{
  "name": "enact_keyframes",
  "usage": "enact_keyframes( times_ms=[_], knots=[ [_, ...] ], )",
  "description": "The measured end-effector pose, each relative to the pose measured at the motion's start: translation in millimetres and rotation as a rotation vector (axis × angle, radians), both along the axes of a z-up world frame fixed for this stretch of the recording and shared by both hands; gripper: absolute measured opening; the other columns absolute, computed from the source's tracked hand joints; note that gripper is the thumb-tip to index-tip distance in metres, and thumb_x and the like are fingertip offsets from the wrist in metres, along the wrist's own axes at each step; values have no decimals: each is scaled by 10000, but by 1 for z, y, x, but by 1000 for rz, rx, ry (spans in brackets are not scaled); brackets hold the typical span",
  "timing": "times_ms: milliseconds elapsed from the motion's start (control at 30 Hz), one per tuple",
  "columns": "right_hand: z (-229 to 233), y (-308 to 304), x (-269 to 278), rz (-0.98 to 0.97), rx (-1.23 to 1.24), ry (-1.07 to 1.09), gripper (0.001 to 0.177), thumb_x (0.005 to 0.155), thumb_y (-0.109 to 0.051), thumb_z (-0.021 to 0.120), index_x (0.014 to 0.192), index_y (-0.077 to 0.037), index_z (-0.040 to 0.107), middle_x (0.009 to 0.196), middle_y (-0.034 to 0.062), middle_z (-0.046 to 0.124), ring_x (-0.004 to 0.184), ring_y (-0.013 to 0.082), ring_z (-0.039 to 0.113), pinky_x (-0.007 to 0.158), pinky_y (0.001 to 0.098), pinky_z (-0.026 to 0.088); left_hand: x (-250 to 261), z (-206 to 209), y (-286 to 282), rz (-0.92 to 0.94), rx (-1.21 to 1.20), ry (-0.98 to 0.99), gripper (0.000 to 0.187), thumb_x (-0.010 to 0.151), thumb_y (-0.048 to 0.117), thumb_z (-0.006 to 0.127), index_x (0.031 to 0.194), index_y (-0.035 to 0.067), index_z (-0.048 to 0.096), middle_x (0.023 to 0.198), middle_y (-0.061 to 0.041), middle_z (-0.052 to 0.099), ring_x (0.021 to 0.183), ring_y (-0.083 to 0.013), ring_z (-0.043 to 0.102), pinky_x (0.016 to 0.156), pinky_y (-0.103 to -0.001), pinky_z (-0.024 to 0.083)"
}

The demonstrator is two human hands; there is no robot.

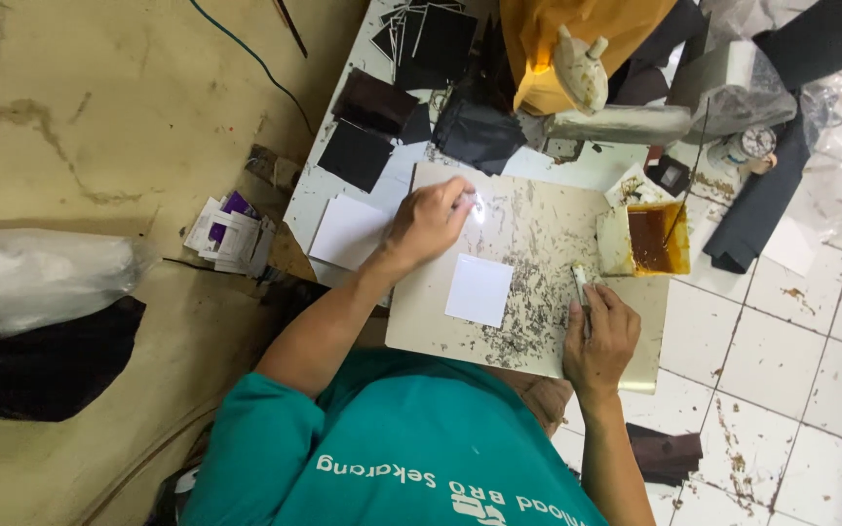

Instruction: Applying adhesive to small leather pieces and bonding them to white card backings

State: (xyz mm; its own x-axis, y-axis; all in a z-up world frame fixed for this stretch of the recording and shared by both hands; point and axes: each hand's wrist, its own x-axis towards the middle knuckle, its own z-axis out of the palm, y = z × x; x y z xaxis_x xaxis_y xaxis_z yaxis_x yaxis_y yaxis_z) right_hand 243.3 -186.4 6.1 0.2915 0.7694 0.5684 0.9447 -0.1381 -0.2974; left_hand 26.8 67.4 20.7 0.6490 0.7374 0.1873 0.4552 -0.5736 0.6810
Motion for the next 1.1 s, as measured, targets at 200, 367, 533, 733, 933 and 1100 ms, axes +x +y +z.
enact_keyframes(
  times_ms=[200, 367, 533, 733, 933, 1100],
  knots=[
    [-3, -1, 1, -2, 10, 15, 251, 1032, -221, 701, 1233, -75, 740, 1182, 140, 685, 1073, 342, 641, 932, 446, 487, 59, -83, 68, 85, 262, 41, 407, 1051, 213, 510, 1422, 54, 561, 1360, -169, 668, 1365, -338, 562, 1075, -488, 494],
    [2, 0, -2, 10, 7, 24, 255, 1018, -204, 708, 1230, -63, 728, 1170, 147, 685, 1051, 349, 651, 905, 456, 495, 63, -103, 88, 68, 461, 127, 349, 1017, 195, 615, 1309, 12, 668, 1330, -209, 679, 1396, -360, 511, 1187, -526, 341],
    [4, 3, -2, 12, 2, 12, 246, 1016, -205, 707, 1208, -52, 722, 1140, 152, 688, 1004, 364, 652, 876, 466, 499, 60, -127, 100, 41, 534, 6, 207, 974, 165, 668, 1082, 42, 794, 1117, -193, 771, 1267, -329, 640, 1168, -515, 370],
    [3, 1, -3, 9, 9, 22, 236, 1014, -200, 708, 1205, -63, 725, 1156, 139, 697, 1011, 354, 656, 882, 463, 504, 56, -125, 107, -9, 576, -31, 188, 950, 135, 639, 1033, 65, 792, 1045, -180, 785, 1151, -307, 709, 1153, -460, 426],
    [9, 0, -4, 19, -9, 67, 230, 1021, -205, 695, 1194, -56, 725, 1140, 135, 702, 990, 349, 660, 865, 457, 503, 29, -60, 96, 162, 367, -274, 107, 1001, 223, 688, 1056, 196, 776, 954, -18, 776, 962, -213, 752, 984, -375, 563],
    [9, -1, -7, 10, 51, 98, 193, 1004, -186, 734, 1168, -85, 742, 1142, 82, 728, 1027, 288, 674, 906, 414, 499, -32, 101, 18, 487, -360, -757, 137, 977, 182, 758, 1070, 83, 743, 845, -3, 696, 788, -92, 627, 711, -274, 554]
  ],
)
